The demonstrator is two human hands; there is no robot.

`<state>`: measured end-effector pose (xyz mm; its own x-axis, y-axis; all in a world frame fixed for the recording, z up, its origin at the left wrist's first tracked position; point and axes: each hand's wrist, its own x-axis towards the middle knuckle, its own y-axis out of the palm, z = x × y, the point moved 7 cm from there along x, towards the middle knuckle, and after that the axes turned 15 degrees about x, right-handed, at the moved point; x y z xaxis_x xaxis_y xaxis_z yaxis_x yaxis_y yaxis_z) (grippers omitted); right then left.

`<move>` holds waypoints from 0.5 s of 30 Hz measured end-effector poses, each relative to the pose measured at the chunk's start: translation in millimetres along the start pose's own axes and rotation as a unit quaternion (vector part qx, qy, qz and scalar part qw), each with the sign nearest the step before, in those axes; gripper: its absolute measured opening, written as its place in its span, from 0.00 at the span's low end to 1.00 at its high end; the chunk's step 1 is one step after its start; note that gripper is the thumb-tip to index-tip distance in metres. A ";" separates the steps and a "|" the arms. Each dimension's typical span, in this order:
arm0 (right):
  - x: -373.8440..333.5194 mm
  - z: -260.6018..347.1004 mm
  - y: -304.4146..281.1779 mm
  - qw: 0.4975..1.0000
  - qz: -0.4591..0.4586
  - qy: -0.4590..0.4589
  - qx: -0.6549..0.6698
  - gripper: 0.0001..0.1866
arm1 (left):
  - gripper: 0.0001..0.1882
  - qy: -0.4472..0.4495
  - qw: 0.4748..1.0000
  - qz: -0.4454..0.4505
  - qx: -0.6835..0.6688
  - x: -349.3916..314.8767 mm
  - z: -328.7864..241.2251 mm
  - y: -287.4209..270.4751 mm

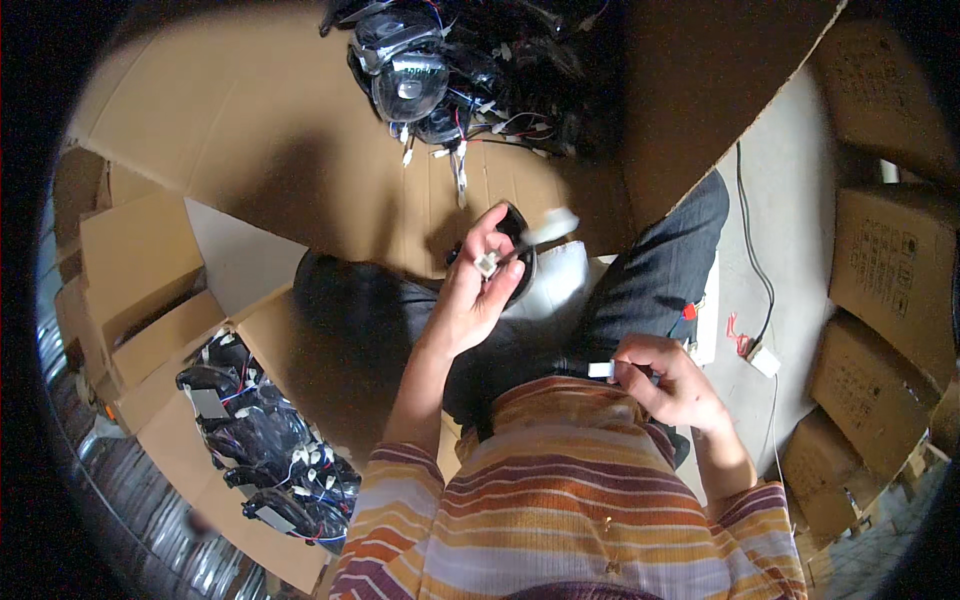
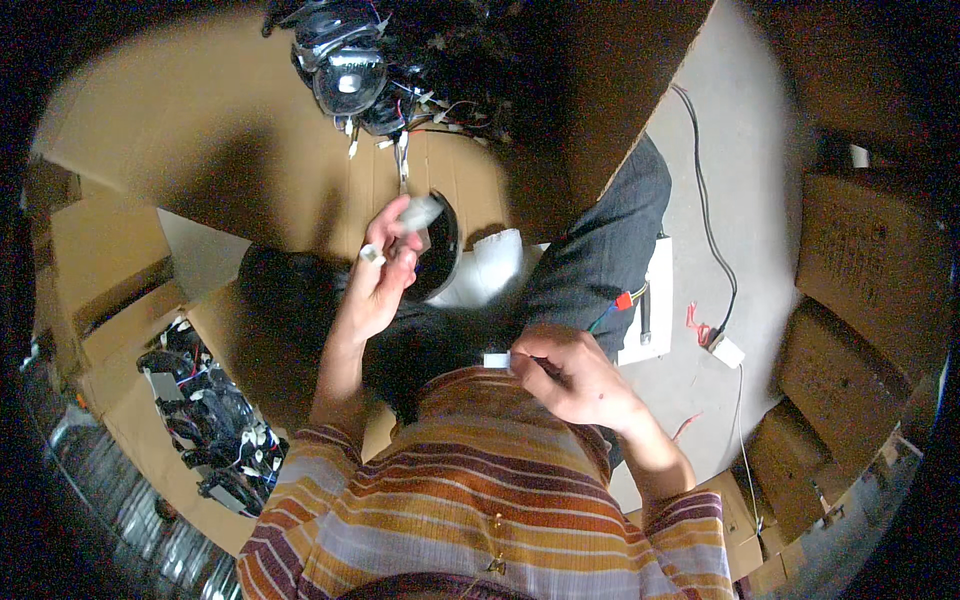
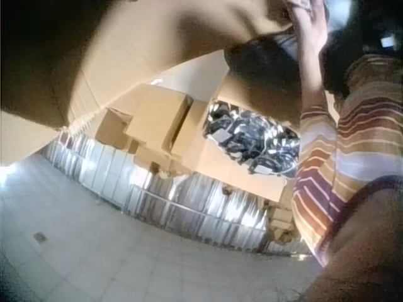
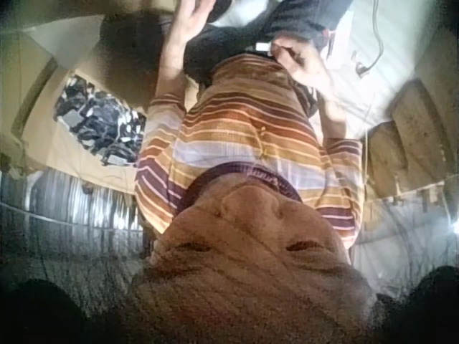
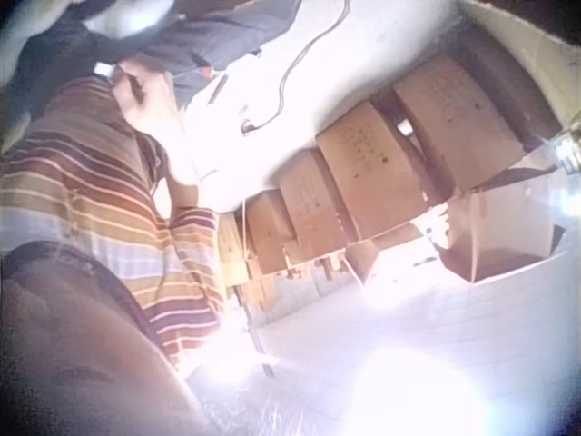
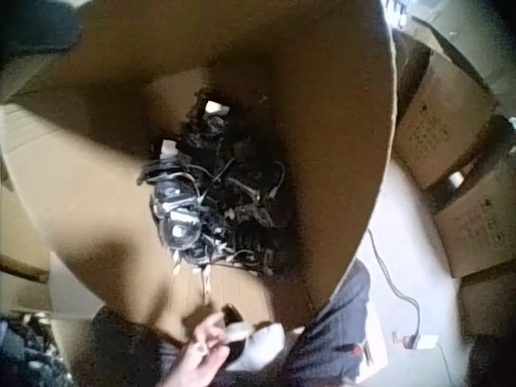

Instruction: The person connects and sorts electrical wiring harnesses and light housings by hand, taking them from large cardboard boxes on a warehouse floor.

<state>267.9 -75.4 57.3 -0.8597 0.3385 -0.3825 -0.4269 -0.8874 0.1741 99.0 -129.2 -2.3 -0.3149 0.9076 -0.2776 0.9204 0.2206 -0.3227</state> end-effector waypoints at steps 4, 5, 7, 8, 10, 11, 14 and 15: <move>0.1 9.8 9.8 0.999 0.029 -0.039 -0.014 0.03 | 0.20 -0.015 0.996 0.071 -0.050 -16.4 -12.5 5.8; 0.3 10.5 11.4 0.999 0.028 -0.038 -0.014 0.03 | 0.19 -0.014 0.994 0.094 -0.055 -23.3 -7.7 7.6; 0.3 14.6 14.3 0.998 0.028 -0.061 -0.021 0.03 | 0.18 0.016 0.994 0.102 -0.041 -28.2 -19.6 9.2; -0.1 14.9 14.1 0.998 0.026 -0.059 -0.020 0.03 | 0.17 0.045 0.993 0.109 -0.026 -31.0 -26.1 11.0; -1.9 21.9 11.7 0.996 0.013 -0.087 -0.008 0.03 | 0.12 0.054 0.994 0.091 0.006 -37.2 -35.0 10.3; -2.7 25.4 10.4 0.996 0.013 -0.088 -0.001 0.02 | 0.13 0.079 0.995 0.064 0.012 -40.1 -38.8 11.0; -7.0 39.2 3.4 0.994 0.002 -0.105 0.005 0.02 | 0.16 0.136 0.985 0.026 0.102 -43.6 -47.4 9.1; -8.4 42.3 -1.6 0.991 -0.016 -0.128 0.017 0.02 | 0.18 0.167 0.968 0.010 0.188 -44.0 -53.2 8.3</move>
<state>264.0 -63.6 98.6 -0.8864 0.4392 -0.1462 -0.4612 -0.8649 0.1983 132.9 -148.4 55.4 -0.1473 0.9891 0.0015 0.7570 0.1137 -0.6435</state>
